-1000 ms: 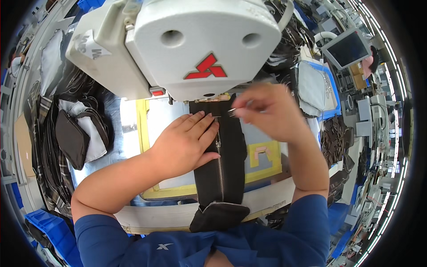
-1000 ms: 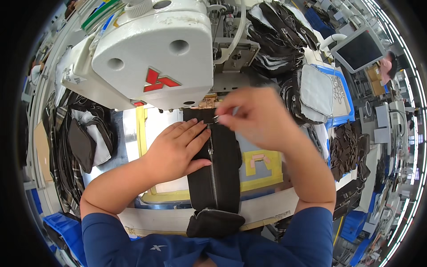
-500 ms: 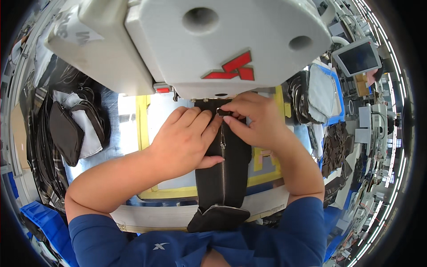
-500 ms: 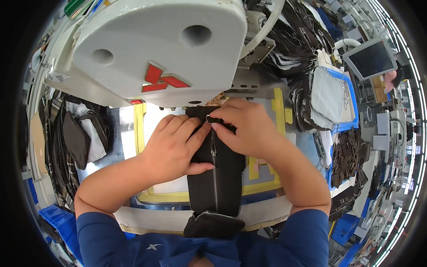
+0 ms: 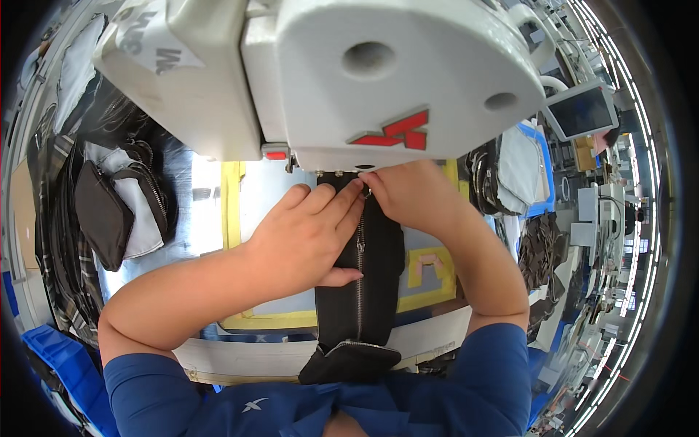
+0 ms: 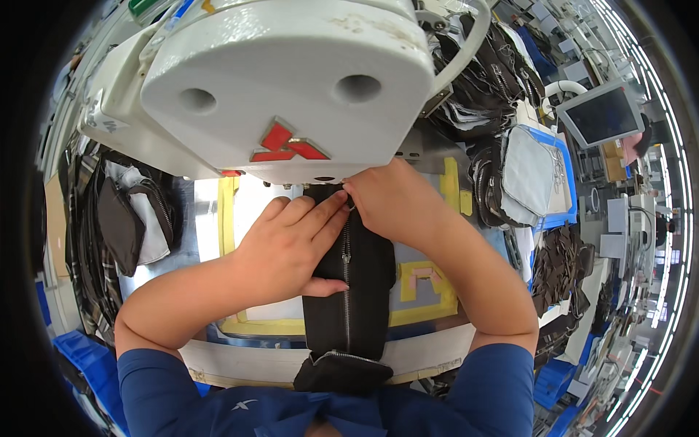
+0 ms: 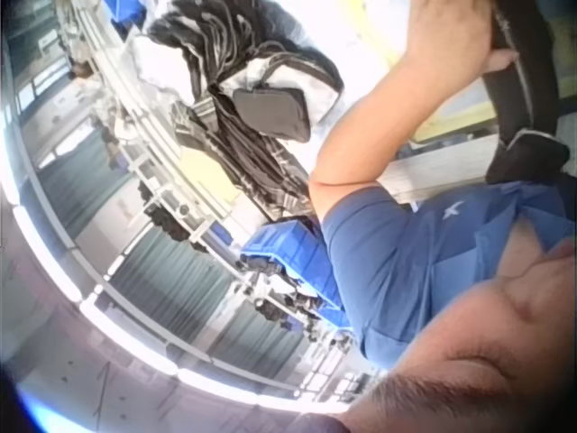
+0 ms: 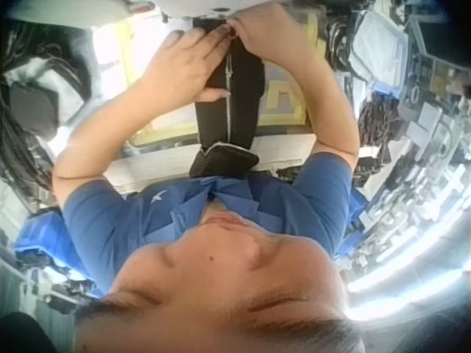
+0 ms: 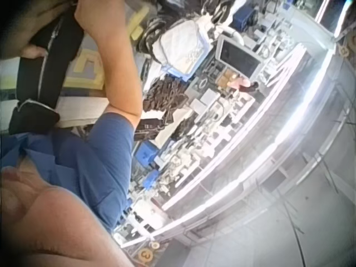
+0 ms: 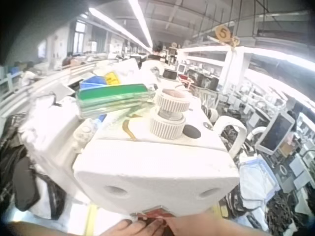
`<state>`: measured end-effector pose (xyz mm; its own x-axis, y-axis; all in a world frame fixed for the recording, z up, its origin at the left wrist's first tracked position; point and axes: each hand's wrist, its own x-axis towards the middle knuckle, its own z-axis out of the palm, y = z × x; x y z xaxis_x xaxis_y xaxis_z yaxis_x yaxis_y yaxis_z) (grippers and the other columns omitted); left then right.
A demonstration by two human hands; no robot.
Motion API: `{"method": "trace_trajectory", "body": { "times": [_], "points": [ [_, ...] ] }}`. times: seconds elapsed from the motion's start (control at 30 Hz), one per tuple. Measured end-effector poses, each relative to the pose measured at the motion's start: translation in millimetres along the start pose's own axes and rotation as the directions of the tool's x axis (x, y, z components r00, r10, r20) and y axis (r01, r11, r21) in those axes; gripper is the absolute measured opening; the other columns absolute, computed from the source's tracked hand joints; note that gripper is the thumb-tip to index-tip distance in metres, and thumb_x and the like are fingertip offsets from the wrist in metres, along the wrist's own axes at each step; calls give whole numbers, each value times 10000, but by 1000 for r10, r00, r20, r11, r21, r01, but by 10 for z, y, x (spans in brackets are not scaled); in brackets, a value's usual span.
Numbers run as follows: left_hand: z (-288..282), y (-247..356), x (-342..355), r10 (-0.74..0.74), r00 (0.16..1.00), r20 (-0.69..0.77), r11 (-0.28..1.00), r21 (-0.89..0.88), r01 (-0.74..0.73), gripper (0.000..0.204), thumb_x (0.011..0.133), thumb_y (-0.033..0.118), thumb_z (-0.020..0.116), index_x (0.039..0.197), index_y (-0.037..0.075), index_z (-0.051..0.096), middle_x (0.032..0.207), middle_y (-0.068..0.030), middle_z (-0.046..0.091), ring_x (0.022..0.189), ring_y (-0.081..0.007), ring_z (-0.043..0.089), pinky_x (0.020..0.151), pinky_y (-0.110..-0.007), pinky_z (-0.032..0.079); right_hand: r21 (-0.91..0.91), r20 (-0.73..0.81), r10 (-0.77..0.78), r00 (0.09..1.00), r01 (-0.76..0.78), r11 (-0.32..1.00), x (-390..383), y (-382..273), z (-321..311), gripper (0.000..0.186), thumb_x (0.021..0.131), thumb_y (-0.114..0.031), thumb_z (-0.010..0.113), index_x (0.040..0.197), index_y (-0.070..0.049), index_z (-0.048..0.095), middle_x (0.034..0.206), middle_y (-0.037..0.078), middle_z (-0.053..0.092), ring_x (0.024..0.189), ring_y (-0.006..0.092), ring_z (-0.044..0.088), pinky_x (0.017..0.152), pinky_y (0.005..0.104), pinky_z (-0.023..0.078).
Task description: The person operates an industrial sewing machine to stitch zippers onto small fabric pouches. They align the zipper with the pouch edge, feed the material under the presser foot, and sew along the seam. After sewing, they remove the pouch, inspect the stitching, and prepare the next unit.
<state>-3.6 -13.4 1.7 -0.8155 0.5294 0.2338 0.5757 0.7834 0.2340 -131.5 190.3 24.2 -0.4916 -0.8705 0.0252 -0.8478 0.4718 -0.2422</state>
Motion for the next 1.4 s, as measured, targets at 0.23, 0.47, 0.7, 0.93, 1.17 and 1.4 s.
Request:
{"method": "trace_trajectory", "body": {
  "times": [0.23, 0.47, 0.7, 0.93, 1.17, 1.4],
  "points": [
    [-22, -12, 24, -25, 1000, 15, 999, -38, 25, 936, 730, 644, 834, 1362, -29, 675, 1531, -176, 603, 1113, -265, 580, 918, -385, 462, -19, -94, 63, 994, -65, 998, -45, -73, 7, 144, 906, -78, 674, 1018, -19, 741, 1000, 146, 751, 924, 332, 739, 773, 443, 596],
    [-58, -32, 57, -45, 998, 32, 993, -105, 49, 911, 716, 604, 862, 1347, -26, 675, 1534, -178, 604, 1111, -283, 600, 940, -399, 483, -7, -195, 69, 978, -72, 997, -361, -248, 138, 269, 914, -79, 680, 1163, 2, 740, 1073, 123, 734, 930, 333, 725, 823, 453, 590],
    [-36, -54, 45, -82, 997, 0, 983, -162, 81, 854, 732, 581, 866, 1353, 21, 689, 1513, -147, 629, 1110, -293, 626, 953, -415, 495, -63, -277, 0, 961, -18, 998, -357, -239, 178, 284, 921, -102, 688, 1179, 3, 743, 1056, 105, 737, 928, 294, 729, 864, 440, 568],
    [7, -102, 8, -90, 995, -33, 986, -143, 84, 843, 731, 569, 871, 1381, 56, 711, 1474, -109, 665, 1102, -280, 649, 952, -413, 495, -64, -267, 22, 963, -41, 997, -336, -224, 167, 240, 880, -97, 689, 1100, -15, 736, 960, 105, 733, 890, 289, 738, 846, 433, 559],
    [-16, -116, 30, -101, 994, -33, 979, -181, 93, 785, 778, 577, 838, 1356, 56, 732, 1461, -97, 681, 1077, -260, 655, 896, -390, 494, -49, -248, 31, 968, -44, 998, -301, -192, 213, 137, 856, -62, 667, 985, -37, 704, 930, 111, 722, 886, 305, 733, 841, 440, 555],
    [-85, -122, 46, -121, 992, 30, 964, -234, 125, 800, 769, 556, 854, 1360, 31, 724, 1458, -153, 677, 1148, -313, 686, 954, -421, 494, -21, -260, 29, 965, -36, 999, -279, -211, 200, 143, 886, -61, 650, 1009, -29, 717, 935, 113, 724, 890, 317, 715, 844, 458, 547]
  ]
}}
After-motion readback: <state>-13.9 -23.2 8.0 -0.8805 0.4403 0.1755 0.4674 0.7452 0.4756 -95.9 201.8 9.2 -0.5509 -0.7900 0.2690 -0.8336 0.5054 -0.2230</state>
